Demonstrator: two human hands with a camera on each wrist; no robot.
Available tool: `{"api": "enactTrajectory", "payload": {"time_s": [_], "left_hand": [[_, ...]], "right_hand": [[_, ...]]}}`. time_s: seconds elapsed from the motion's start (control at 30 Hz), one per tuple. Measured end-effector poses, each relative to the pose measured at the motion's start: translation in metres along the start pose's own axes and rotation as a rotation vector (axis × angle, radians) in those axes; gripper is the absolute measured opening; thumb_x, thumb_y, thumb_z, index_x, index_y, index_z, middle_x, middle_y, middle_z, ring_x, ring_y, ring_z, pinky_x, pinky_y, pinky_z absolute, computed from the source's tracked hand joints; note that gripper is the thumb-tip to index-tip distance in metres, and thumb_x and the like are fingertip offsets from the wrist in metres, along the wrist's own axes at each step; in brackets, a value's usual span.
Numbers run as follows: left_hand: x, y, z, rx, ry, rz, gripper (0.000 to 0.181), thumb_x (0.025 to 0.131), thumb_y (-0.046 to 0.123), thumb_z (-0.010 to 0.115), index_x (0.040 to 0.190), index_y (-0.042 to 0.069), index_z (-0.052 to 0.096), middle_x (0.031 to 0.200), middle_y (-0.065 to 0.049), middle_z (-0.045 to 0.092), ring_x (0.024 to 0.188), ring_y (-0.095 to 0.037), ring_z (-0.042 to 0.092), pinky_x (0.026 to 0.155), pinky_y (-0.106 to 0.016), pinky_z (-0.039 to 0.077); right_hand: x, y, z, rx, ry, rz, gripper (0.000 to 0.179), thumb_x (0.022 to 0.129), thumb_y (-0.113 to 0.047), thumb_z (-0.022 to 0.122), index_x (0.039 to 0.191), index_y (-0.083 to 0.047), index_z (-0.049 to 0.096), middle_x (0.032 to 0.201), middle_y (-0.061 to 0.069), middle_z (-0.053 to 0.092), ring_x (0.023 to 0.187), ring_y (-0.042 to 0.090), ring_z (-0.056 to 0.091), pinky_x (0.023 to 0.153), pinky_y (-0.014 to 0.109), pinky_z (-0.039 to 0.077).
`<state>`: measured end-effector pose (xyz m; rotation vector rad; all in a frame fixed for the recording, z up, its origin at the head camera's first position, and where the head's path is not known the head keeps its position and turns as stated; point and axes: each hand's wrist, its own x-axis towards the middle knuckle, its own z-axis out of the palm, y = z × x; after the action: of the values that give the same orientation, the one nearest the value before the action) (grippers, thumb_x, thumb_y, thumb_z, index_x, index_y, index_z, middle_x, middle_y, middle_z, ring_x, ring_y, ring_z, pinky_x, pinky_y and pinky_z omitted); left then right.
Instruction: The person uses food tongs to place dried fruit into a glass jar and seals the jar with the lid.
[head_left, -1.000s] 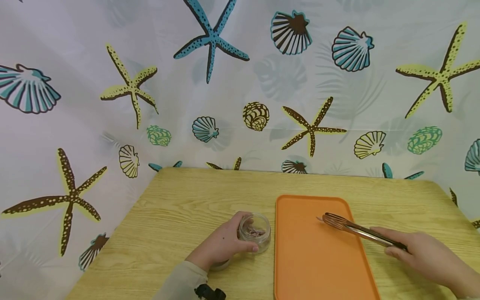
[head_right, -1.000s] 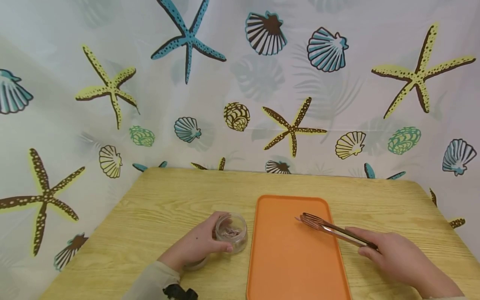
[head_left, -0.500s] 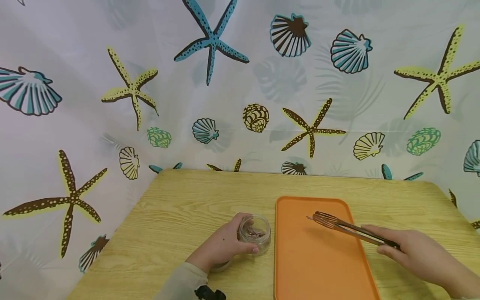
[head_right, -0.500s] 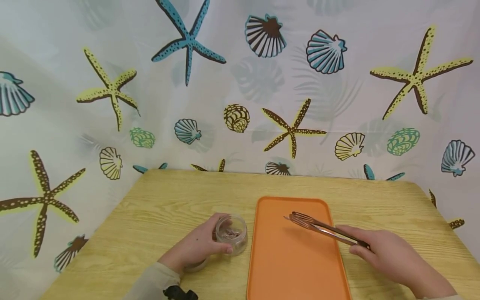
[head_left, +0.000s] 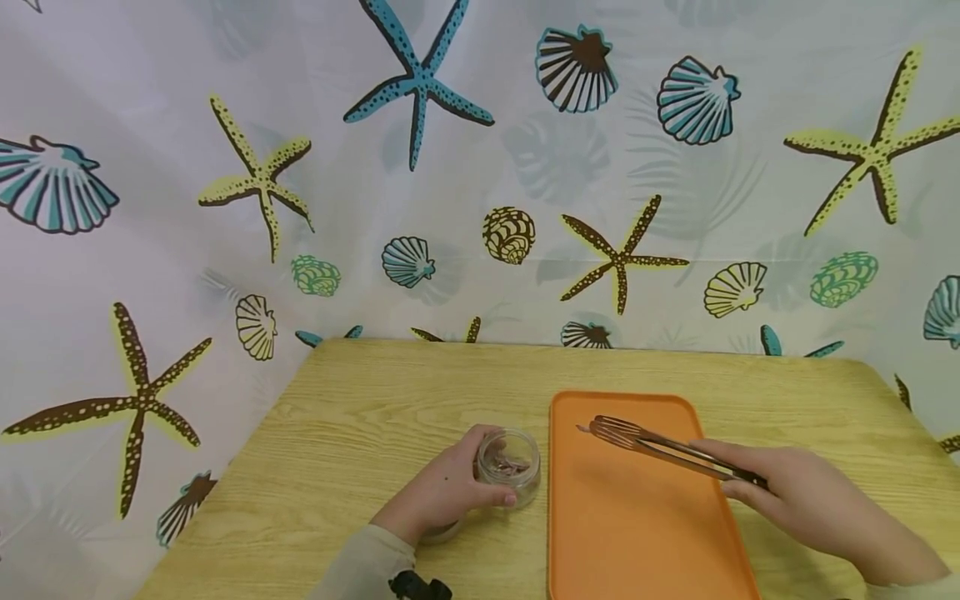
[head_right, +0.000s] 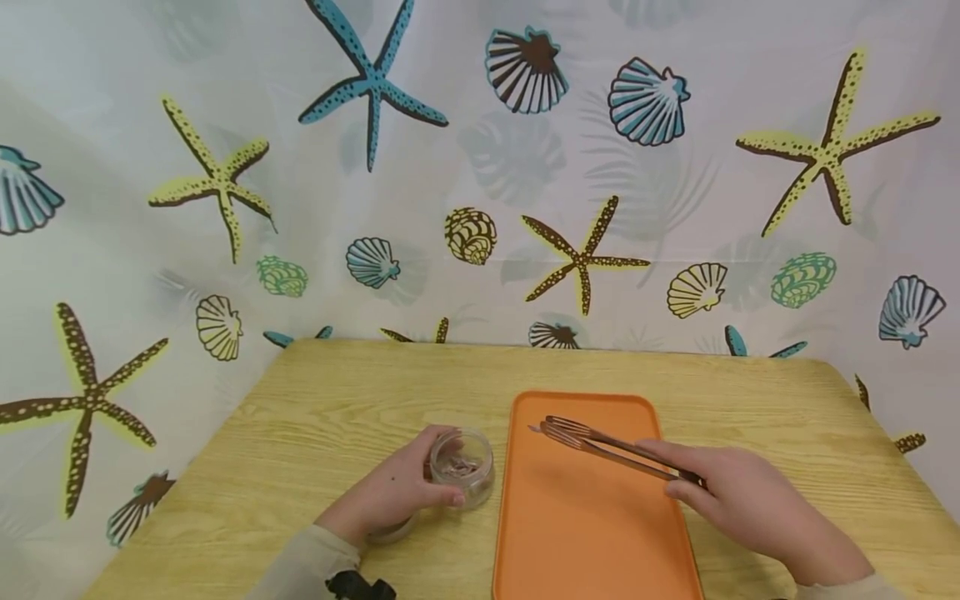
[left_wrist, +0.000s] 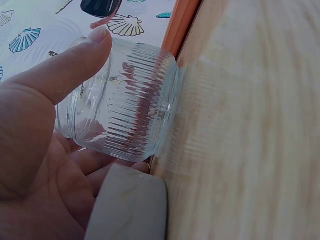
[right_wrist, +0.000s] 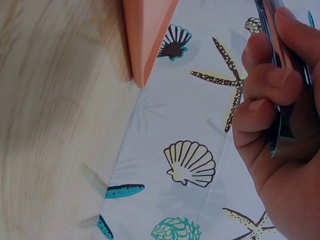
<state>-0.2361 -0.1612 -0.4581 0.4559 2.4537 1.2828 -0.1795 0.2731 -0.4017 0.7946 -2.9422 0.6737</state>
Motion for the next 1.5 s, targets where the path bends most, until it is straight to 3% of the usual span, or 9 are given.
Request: {"api": "enactTrajectory", "payload": {"time_s": [0.4, 0.57, 0.77, 0.9, 1.1, 1.33, 1.5], "left_hand": [[-0.002, 0.001, -0.001, -0.01, 0.003, -0.003, 0.092, 0.079, 0.05, 0.085, 0.153, 0.024, 0.036, 0.151, -0.001, 0.049, 0.138, -0.023, 0.045, 0.11, -0.052, 0.037], [-0.001, 0.0, -0.001, -0.026, -0.002, -0.007, 0.092, 0.079, 0.049, 0.085, 0.153, 0.025, 0.037, 0.151, -0.001, 0.048, 0.137, -0.023, 0.046, 0.109, -0.052, 0.038], [-0.001, 0.0, -0.001, -0.034, -0.005, -0.01, 0.092, 0.079, 0.051, 0.085, 0.153, 0.025, 0.037, 0.151, 0.0, 0.048, 0.138, -0.023, 0.045, 0.11, -0.052, 0.037], [0.0, 0.0, 0.0, -0.024, 0.001, -0.011, 0.092, 0.078, 0.051, 0.085, 0.153, 0.026, 0.037, 0.151, 0.0, 0.049, 0.138, -0.023, 0.045, 0.11, -0.052, 0.037], [0.0, 0.001, 0.0, -0.007, 0.003, -0.01, 0.093, 0.078, 0.051, 0.085, 0.153, 0.025, 0.037, 0.151, 0.0, 0.049, 0.138, -0.023, 0.045, 0.11, -0.052, 0.036], [0.0, 0.002, -0.001, 0.011, 0.006, 0.002, 0.094, 0.078, 0.053, 0.085, 0.154, 0.024, 0.036, 0.151, 0.002, 0.049, 0.137, -0.022, 0.046, 0.111, -0.052, 0.036], [0.0, 0.001, -0.001, 0.008, 0.007, 0.004, 0.093, 0.078, 0.053, 0.084, 0.153, 0.025, 0.037, 0.151, 0.001, 0.049, 0.137, -0.023, 0.046, 0.11, -0.052, 0.036]], "right_hand": [[0.021, -0.022, 0.008, 0.027, -0.002, -0.131, 0.047, 0.102, -0.038, 0.061, 0.148, -0.034, 0.054, 0.119, -0.01, 0.069, 0.065, -0.003, 0.05, 0.063, 0.025, 0.043], [0.03, -0.031, 0.014, -0.001, -0.013, -0.166, 0.046, 0.103, -0.041, 0.058, 0.148, -0.036, 0.054, 0.126, -0.008, 0.068, 0.086, -0.001, 0.06, 0.071, 0.029, 0.051], [0.034, -0.036, 0.018, 0.007, -0.015, -0.18, 0.046, 0.102, -0.04, 0.059, 0.148, -0.033, 0.055, 0.121, -0.01, 0.07, 0.075, -0.003, 0.053, 0.066, 0.026, 0.046], [0.033, -0.033, 0.017, 0.022, -0.036, -0.171, 0.046, 0.103, -0.041, 0.058, 0.148, -0.033, 0.054, 0.12, -0.01, 0.07, 0.072, -0.003, 0.052, 0.065, 0.026, 0.044], [0.027, -0.017, 0.016, 0.075, -0.151, -0.105, 0.048, 0.102, -0.033, 0.062, 0.149, -0.034, 0.052, 0.116, -0.013, 0.07, 0.079, -0.002, 0.056, 0.067, 0.027, 0.045], [0.021, -0.003, 0.017, 0.128, -0.243, -0.068, 0.051, 0.1, -0.036, 0.063, 0.15, -0.031, 0.052, 0.092, -0.019, 0.064, 0.074, 0.002, 0.053, 0.064, 0.027, 0.041], [0.02, 0.002, 0.02, 0.109, -0.265, -0.085, 0.051, 0.099, -0.04, 0.065, 0.148, -0.031, 0.055, 0.096, -0.017, 0.064, 0.078, 0.002, 0.052, 0.066, 0.027, 0.042]]}}
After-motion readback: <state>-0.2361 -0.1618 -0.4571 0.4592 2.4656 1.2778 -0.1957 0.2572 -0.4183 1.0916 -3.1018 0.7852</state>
